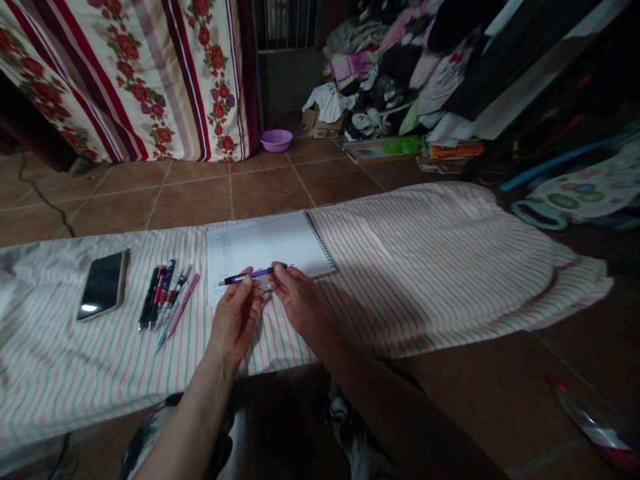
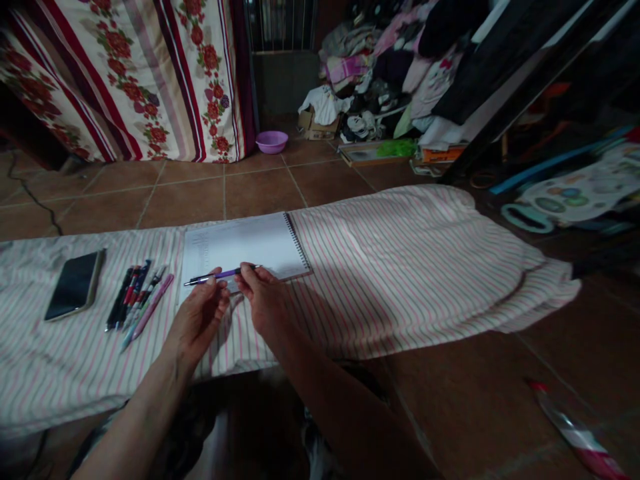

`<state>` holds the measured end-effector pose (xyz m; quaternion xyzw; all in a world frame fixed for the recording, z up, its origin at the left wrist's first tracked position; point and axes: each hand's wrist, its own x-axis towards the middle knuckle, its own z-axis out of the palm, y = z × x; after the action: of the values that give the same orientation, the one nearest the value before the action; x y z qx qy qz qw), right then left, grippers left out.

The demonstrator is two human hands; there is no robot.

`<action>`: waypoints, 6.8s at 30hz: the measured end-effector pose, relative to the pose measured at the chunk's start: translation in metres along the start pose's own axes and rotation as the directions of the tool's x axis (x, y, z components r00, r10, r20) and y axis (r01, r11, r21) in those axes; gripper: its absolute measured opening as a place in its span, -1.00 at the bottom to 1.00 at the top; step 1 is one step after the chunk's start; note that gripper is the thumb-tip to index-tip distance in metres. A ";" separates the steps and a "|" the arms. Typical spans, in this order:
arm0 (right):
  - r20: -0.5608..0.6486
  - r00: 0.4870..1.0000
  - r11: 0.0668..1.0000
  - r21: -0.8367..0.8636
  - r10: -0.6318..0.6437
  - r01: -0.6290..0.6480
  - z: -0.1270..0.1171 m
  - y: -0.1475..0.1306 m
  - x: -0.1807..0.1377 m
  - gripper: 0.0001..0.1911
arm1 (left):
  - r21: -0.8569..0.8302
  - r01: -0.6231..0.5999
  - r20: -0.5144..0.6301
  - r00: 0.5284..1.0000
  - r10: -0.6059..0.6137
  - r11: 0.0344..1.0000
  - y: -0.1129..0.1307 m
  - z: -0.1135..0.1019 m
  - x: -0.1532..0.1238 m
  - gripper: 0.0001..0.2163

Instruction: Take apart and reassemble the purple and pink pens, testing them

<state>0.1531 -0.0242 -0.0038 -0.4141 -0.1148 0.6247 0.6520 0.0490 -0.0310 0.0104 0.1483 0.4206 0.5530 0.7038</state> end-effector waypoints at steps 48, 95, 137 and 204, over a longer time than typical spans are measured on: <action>0.032 0.997 0.988 -0.131 -0.073 0.077 0.004 0.007 -0.003 -0.79 | -0.053 -0.147 -0.141 0.980 0.138 0.988 -0.008 0.009 -0.002 -0.92; 0.085 0.996 0.999 -0.039 0.024 -0.021 0.005 0.003 -0.008 -0.74 | -0.085 -0.110 -0.137 0.986 0.098 0.990 -0.003 0.004 0.000 -0.89; 0.568 0.822 -0.156 -0.817 -0.051 0.555 -0.065 -0.025 0.001 -0.83 | -0.019 -0.040 -0.148 0.988 0.037 0.999 0.017 -0.012 0.006 -0.83; 0.405 0.897 0.551 -0.715 -0.176 0.430 -0.046 -0.020 0.006 -0.87 | 0.199 -0.143 -0.009 0.989 0.148 0.970 0.002 -0.012 0.004 -0.88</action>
<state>0.1992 -0.0346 -0.0219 -0.5368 -0.5414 0.4382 0.4762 0.0383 -0.0298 0.0029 0.2414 0.4697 0.5604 0.6380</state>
